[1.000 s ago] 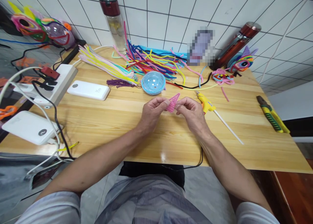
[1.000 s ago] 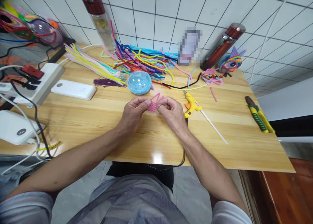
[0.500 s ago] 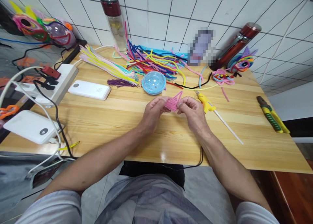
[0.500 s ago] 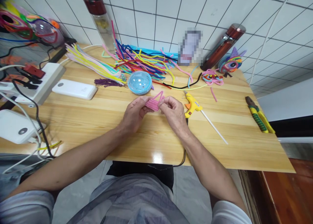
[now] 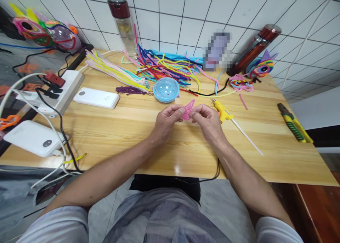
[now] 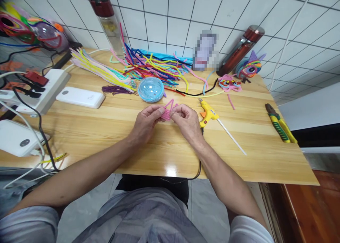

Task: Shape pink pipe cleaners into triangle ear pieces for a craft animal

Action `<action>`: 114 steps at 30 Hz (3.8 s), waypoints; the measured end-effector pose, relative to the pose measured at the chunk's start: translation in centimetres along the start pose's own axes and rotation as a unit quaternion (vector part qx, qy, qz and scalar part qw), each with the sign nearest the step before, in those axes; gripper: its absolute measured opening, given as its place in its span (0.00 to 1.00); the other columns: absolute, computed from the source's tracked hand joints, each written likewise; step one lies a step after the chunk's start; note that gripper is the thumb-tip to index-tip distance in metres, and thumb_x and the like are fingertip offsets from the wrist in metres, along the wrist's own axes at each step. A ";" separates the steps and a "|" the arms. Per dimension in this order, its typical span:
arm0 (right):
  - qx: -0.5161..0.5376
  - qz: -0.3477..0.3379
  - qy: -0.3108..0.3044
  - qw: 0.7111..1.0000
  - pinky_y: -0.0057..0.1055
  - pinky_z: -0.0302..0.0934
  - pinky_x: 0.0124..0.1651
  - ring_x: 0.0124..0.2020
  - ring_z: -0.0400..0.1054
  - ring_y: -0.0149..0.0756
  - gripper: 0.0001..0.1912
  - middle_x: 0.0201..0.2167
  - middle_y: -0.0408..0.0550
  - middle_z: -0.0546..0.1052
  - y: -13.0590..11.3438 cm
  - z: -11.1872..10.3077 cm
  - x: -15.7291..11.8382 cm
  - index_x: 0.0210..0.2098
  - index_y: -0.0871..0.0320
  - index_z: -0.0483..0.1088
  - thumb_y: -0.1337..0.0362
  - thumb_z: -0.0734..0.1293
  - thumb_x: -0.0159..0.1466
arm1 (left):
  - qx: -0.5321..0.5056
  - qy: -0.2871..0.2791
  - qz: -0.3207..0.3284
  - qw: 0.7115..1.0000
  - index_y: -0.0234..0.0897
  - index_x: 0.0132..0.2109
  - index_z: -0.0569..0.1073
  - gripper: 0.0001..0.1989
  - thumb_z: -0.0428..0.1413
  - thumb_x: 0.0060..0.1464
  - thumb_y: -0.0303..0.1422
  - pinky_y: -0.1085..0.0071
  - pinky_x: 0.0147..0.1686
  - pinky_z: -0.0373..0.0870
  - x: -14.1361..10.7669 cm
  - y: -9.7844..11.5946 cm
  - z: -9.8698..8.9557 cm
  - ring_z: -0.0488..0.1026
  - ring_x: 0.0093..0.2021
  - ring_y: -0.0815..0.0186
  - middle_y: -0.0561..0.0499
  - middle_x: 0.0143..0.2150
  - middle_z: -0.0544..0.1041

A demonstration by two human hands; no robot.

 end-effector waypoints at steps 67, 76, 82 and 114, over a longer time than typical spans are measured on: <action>0.023 -0.031 -0.008 0.999 0.31 0.70 0.35 0.30 0.77 0.33 0.18 0.30 0.43 0.82 -0.1 0.6 -0.6 0.34 0.54 0.77 0.51 0.83 0.57 | 0.019 0.023 0.065 0.997 0.37 0.37 0.80 0.13 0.73 0.52 0.40 0.62 0.46 0.82 -0.6 0.7 0.4 0.84 0.37 0.62 0.49 0.36 0.87; -0.010 -0.032 -0.001 0.999 0.30 0.67 0.31 0.27 0.72 0.32 0.11 0.27 0.41 0.80 -0.2 0.2 -0.3 0.34 0.55 0.77 0.55 0.78 0.59 | -0.036 0.034 -0.011 0.999 0.37 0.37 0.81 0.15 0.75 0.47 0.39 0.66 0.45 0.78 -0.3 -0.1 0.2 0.81 0.35 0.67 0.51 0.36 0.87; -0.005 -0.025 -0.002 1.000 0.30 0.66 0.32 0.26 0.71 0.31 0.12 0.26 0.40 0.79 0.0 0.1 -0.3 0.34 0.55 0.78 0.56 0.78 0.58 | -0.035 0.032 -0.029 0.998 0.38 0.34 0.81 0.15 0.75 0.46 0.41 0.67 0.42 0.77 -0.2 -0.2 0.3 0.79 0.33 0.68 0.52 0.33 0.85; -0.040 -0.028 -0.007 0.999 0.31 0.63 0.32 0.26 0.68 0.31 0.09 0.26 0.40 0.78 0.2 0.0 -0.4 0.32 0.54 0.76 0.56 0.74 0.60 | -0.064 -0.021 -0.076 0.995 0.36 0.35 0.84 0.18 0.77 0.44 0.43 0.66 0.47 0.79 0.0 -0.9 0.3 0.82 0.35 0.66 0.50 0.35 0.87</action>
Point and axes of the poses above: each hand's wrist, its own x-axis towards the middle knuckle, its own z-axis out of the palm, y = z × x, the point moved 4 cm from there along x, towards the middle knuckle
